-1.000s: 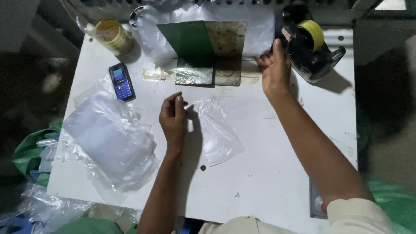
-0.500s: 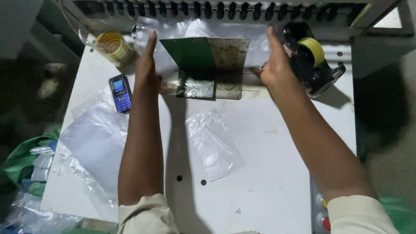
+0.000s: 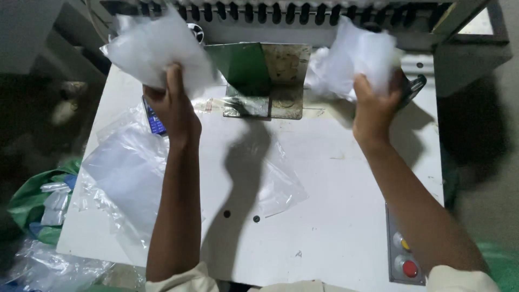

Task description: Folding small plastic bags and stacking them on a workbench in a factory setting

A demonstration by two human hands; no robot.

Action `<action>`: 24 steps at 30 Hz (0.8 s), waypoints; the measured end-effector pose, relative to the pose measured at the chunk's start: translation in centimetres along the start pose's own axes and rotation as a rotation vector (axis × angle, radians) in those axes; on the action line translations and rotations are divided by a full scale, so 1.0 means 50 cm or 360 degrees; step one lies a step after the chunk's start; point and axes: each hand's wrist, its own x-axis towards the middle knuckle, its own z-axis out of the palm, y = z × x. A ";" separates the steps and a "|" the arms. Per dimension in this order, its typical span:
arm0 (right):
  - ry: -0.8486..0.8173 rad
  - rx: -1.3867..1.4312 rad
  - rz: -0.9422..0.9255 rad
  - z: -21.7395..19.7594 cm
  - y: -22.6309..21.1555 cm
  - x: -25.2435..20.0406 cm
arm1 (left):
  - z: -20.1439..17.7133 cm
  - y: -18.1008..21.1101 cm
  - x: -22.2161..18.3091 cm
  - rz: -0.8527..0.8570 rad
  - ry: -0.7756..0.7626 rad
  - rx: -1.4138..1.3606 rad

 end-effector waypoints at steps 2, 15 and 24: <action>-0.0064 0.0157 0.0331 -0.095 -0.060 -0.005 | -0.037 0.073 -0.075 -0.0303 -0.0195 0.0134; -0.0964 -0.0357 0.0771 -0.347 -0.312 -0.086 | -0.158 0.042 -0.307 -0.0240 -0.1316 0.2017; -0.2500 0.0300 0.0033 -0.496 -0.302 -0.279 | -0.359 0.100 -0.640 0.0428 -0.1767 0.1258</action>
